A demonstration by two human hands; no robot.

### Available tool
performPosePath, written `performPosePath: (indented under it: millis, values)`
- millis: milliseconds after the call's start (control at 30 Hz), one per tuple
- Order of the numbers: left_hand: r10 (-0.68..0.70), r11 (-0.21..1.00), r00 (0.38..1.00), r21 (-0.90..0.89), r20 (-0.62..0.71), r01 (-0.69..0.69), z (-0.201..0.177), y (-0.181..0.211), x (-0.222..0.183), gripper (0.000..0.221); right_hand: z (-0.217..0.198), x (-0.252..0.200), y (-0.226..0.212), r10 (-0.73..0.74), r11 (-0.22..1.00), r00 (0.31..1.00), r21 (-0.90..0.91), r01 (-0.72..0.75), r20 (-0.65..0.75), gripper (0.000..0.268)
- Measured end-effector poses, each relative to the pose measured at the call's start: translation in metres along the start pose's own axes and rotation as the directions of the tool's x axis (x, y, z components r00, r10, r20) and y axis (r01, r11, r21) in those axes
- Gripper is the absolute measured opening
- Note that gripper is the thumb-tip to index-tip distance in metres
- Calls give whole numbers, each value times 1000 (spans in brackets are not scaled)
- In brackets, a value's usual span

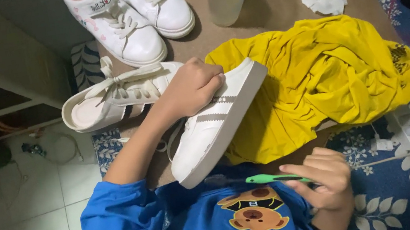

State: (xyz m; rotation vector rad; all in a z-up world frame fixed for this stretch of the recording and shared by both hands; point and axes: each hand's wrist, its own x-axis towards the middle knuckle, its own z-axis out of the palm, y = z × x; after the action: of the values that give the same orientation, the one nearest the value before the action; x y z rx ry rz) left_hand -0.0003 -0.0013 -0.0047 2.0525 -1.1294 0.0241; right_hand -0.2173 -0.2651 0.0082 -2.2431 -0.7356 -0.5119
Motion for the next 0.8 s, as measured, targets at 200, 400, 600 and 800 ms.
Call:
performPosePath:
  millis: [200, 400, 600, 800]
  values:
    - [9, 1000, 1000, -7, 5, -9, -2, 2, 0, 42, -1, -13, 8, -13, 1000, 1000, -22, 13, -6, 25]
    - [3, 1000, 1000, 29, 13, -4, -1, 0, 1, 40, 1, -16, 7, -38, 999, 998, 16, 39, -55, 29]
    - [-167, 958, 985, 230, -33, 170, -53, 56, -27, 41, -6, -31, 9, 16, 1000, 989, 24, -13, -144, 30]
    - [774, 519, 240, 804, -586, 289, 38, 88, -166, 32, -8, -68, 40, 230, 972, 893, 43, -232, -387, 25]
